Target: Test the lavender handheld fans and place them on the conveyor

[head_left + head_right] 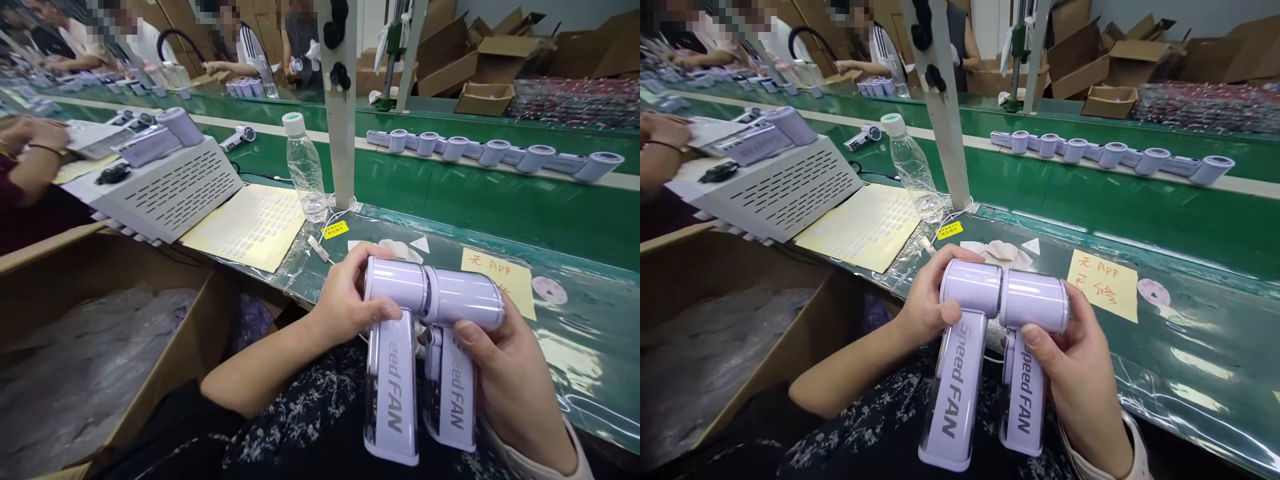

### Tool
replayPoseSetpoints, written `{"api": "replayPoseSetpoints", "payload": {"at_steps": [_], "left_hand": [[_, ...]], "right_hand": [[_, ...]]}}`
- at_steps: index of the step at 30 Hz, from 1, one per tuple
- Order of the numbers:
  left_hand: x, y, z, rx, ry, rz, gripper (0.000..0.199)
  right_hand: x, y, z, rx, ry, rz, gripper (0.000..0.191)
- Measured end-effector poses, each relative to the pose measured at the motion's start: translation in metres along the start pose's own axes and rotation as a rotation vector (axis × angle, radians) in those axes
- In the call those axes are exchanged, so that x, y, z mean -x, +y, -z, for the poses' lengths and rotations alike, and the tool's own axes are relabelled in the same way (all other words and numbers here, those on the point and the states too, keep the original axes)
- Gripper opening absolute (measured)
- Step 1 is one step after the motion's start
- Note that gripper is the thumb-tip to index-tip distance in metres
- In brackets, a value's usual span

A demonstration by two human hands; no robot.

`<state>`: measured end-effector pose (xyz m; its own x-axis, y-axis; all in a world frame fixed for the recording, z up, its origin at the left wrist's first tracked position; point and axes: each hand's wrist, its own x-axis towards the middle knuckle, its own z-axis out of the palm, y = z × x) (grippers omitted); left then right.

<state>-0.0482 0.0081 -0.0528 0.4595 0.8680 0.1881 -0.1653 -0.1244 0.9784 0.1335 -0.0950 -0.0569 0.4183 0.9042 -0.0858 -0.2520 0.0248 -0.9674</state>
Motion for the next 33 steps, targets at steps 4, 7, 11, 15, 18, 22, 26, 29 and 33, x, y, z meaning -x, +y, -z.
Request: {"api": "replayPoseSetpoints", "payload": {"at_steps": [4,7,11,15,18,22,26,29,33], "left_hand": [[0.001,-0.001,0.003,-0.086,-0.018,-0.04,0.086],[0.003,-0.001,0.006,-0.122,-0.029,-0.048,0.088],[0.005,-0.001,0.009,-0.158,-0.038,-0.104,0.084],[0.008,-0.008,0.002,-0.191,0.016,-0.253,0.073],[0.007,-0.008,-0.01,-0.236,0.138,-0.507,0.067],[0.006,0.004,-0.019,-0.295,0.058,-0.283,0.06],[0.001,0.007,-0.025,-0.179,0.033,-0.024,0.051],[-0.013,-0.002,-0.029,-0.067,0.07,-0.018,0.033],[-0.04,-0.013,-0.024,-0.04,0.063,0.057,0.022]], "right_hand": [[0.0,0.003,-0.001,-0.009,0.06,-0.011,0.066],[0.001,0.007,-0.001,-0.004,0.08,-0.013,0.07],[0.0,0.013,0.0,0.006,0.051,-0.026,0.072],[0.002,0.019,-0.004,-0.026,-0.078,-0.076,0.093],[0.008,0.02,-0.011,0.048,-0.364,-0.104,0.114],[0.011,0.018,-0.019,0.348,-0.444,-0.115,0.112],[0.005,0.02,-0.022,0.511,-0.337,-0.129,0.122],[0.001,0.023,-0.021,0.51,-0.27,-0.158,0.118],[0.002,0.023,-0.019,0.263,-0.329,-0.29,0.096]]}}
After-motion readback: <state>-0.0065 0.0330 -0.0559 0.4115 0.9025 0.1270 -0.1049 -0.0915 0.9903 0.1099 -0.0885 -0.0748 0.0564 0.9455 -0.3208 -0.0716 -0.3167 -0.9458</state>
